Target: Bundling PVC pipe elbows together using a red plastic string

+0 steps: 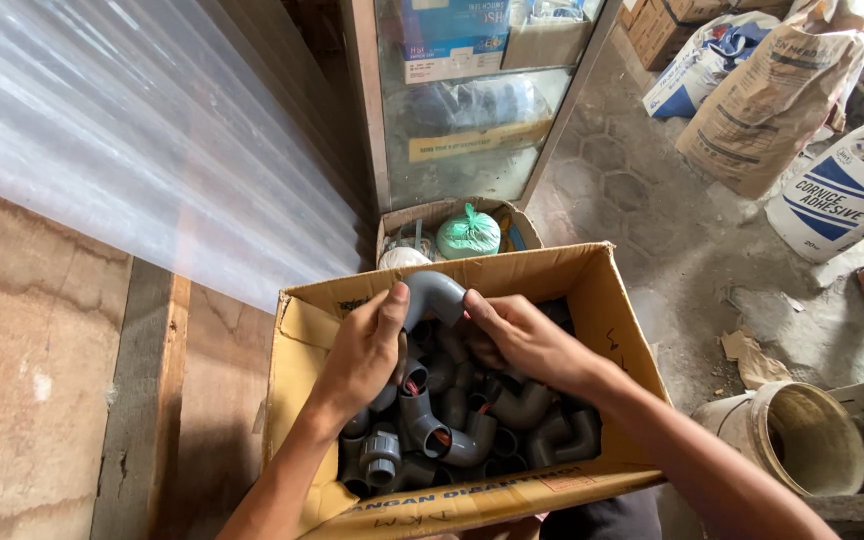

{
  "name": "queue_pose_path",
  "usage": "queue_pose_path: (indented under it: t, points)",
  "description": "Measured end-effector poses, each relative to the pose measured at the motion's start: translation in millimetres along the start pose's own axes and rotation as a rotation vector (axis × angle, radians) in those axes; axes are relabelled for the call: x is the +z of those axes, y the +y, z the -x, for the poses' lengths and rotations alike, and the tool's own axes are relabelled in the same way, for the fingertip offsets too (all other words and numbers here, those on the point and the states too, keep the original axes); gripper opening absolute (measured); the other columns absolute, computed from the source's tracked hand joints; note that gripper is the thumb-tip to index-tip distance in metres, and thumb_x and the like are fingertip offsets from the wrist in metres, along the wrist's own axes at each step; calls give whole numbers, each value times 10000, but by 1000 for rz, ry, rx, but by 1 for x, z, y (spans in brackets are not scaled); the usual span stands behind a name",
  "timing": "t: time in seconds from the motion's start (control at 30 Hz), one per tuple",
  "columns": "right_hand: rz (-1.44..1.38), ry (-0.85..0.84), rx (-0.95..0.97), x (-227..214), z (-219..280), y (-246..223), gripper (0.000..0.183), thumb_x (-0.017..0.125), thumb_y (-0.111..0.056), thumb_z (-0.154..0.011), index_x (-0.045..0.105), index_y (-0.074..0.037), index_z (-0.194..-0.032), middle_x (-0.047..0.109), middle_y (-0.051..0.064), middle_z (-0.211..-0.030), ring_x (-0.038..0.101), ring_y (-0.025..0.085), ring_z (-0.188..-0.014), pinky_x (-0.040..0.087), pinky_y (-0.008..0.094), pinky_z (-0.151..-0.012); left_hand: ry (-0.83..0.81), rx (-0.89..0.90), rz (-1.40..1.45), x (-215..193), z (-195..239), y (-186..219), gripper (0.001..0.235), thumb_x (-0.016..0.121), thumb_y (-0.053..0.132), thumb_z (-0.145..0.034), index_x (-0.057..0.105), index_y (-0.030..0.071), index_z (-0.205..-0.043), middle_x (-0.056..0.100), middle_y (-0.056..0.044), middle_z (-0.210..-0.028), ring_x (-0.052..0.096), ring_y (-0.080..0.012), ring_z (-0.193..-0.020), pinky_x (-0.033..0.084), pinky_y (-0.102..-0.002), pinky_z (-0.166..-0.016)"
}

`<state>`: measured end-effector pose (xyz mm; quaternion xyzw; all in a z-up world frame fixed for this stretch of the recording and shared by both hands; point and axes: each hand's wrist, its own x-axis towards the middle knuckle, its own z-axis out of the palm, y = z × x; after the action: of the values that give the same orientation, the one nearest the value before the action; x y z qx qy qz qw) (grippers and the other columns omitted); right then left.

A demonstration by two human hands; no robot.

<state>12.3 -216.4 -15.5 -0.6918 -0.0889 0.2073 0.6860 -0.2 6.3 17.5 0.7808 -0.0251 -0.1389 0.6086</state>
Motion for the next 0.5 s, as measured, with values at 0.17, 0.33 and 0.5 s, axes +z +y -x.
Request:
queue_pose_path:
  t: [0.17,0.33,0.5]
  points:
    - [78,-123,-124,-10,9,-53,391,539,-201,-1085,613,-67,-725,482,-5,-597,507,111,-501,423,233,-467,-15,133,90,-4,-4,-16,536,423,551,-1052,524,135,-730,521,-76,-417,601,-175,-401,514,-278,-485]
    - [187,-198,-216,-11,10,-91,393,544,-154,-1063,649,-39,-702,542,35,-559,532,131,-502,438,248,-500,-41,261,106,-6,8,6,510,404,541,-1046,492,154,-726,524,-66,-376,553,-151,-339,472,-247,-422]
    - [235,-182,-451,3,13,-132,415,540,-118,-1047,599,-46,-642,500,15,-534,480,92,-515,425,210,-514,-100,460,177,-10,15,-1,344,686,386,-932,728,57,-1022,703,-132,-836,681,-200,-824,596,-420,-773]
